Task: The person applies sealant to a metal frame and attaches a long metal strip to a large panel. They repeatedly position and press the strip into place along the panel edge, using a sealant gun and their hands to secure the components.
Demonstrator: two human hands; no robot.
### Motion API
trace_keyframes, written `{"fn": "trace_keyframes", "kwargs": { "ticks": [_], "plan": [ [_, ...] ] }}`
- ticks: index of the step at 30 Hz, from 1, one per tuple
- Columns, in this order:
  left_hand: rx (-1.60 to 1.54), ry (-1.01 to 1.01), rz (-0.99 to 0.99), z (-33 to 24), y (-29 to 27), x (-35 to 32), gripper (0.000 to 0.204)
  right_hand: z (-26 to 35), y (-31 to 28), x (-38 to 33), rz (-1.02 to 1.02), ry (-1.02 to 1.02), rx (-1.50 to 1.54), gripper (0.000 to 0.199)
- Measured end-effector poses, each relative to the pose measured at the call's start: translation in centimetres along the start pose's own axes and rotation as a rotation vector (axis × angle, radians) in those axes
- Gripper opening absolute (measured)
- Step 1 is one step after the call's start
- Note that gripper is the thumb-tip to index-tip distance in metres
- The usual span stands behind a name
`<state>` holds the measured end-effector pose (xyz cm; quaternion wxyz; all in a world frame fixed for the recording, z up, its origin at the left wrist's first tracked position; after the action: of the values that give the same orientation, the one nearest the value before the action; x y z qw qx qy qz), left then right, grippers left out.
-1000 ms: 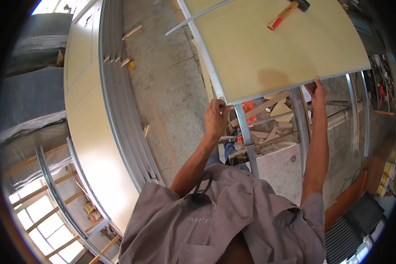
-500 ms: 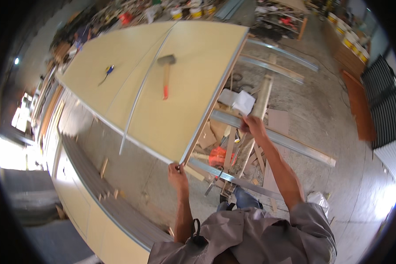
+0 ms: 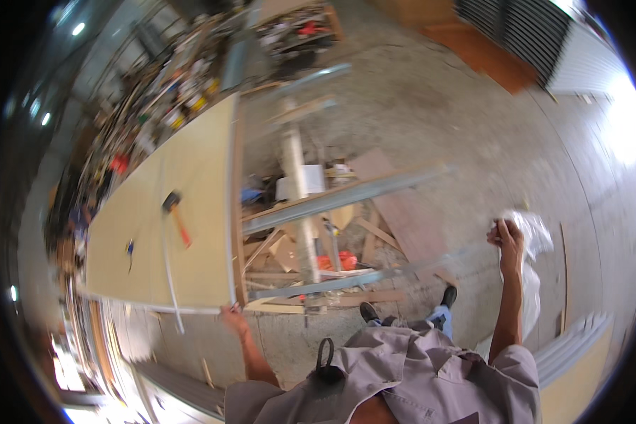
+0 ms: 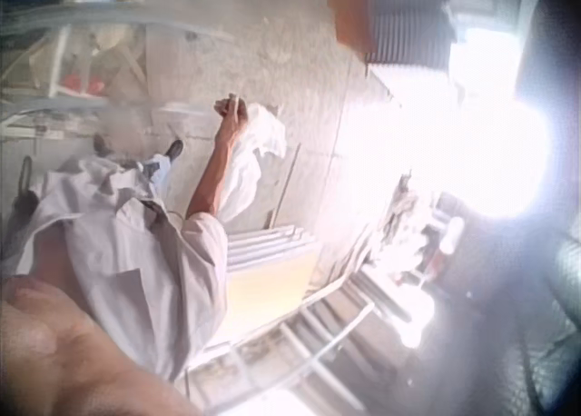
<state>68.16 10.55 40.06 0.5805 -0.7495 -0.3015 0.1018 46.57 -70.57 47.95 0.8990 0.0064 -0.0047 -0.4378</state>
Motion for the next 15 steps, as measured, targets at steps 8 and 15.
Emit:
{"fn": "trace_keyframes", "kwargs": {
  "ticks": [8, 15],
  "plan": [
    [-0.006, 0.256, -0.179, -12.7, 4.3, -11.1, 0.043, -4.7, -30.6, 3.7, -0.338, 0.068, 0.041, 0.026],
    [-0.360, 0.575, 0.186, -39.0, 8.9, -37.0, 0.034, -6.0, -41.3, 5.0, -0.299, 0.194, 0.041, 0.028]
  ]
}}
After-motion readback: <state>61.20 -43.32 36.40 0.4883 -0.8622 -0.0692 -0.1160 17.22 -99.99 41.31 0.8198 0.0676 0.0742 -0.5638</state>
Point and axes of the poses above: each hand's wrist, its own x-axis towards the middle knuckle, its own y-axis out of the palm, z = x × y, the point moved 7 cm from there along x, towards the middle knuckle, and after that the axes turned 9 degrees about -y, right-handed, at the moved point
